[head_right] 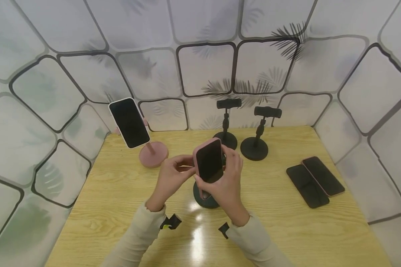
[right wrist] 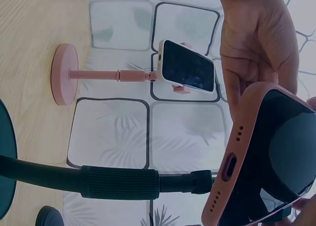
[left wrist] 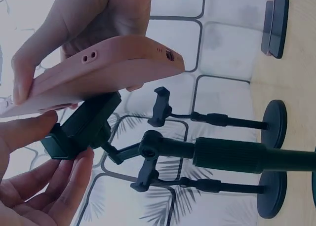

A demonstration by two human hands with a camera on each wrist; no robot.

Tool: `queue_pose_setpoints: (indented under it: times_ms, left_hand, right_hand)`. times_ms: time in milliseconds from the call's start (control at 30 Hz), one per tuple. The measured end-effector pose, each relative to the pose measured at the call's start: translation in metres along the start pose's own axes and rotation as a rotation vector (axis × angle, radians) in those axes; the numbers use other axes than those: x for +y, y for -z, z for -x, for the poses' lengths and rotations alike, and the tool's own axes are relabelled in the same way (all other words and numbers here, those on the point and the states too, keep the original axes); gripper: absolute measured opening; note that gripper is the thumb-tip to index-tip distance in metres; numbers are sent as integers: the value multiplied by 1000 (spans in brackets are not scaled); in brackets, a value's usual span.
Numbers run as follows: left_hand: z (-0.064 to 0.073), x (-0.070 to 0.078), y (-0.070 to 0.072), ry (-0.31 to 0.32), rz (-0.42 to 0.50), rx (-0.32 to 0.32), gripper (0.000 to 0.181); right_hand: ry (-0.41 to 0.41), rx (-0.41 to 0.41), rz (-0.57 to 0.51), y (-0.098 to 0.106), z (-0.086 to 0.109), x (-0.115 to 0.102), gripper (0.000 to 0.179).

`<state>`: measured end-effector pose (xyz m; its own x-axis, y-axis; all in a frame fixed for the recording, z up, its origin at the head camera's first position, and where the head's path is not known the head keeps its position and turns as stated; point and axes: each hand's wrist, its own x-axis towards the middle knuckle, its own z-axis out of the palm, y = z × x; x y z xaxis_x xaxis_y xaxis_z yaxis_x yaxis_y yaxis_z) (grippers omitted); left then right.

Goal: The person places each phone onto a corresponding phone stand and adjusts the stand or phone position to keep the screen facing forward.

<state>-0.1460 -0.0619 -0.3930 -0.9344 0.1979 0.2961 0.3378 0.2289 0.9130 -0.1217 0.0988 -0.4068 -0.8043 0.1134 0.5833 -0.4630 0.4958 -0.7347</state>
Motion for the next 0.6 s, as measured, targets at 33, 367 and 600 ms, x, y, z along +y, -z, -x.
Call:
queue_pose_setpoints:
  times_ms: [33,367,600]
  left_hand:
    - [0,1,0,-1,-7,-6,27]
    - [-1,5,2,-17,-46,-13,26]
    - [0,7,2,-44,-138,14,24]
  right_hand:
    - [-3,4,2,0,0,0,84]
    - [-48,70,-35,-7,1,-5,84]
    - [-74,102,-80,-6,0,-6,84]
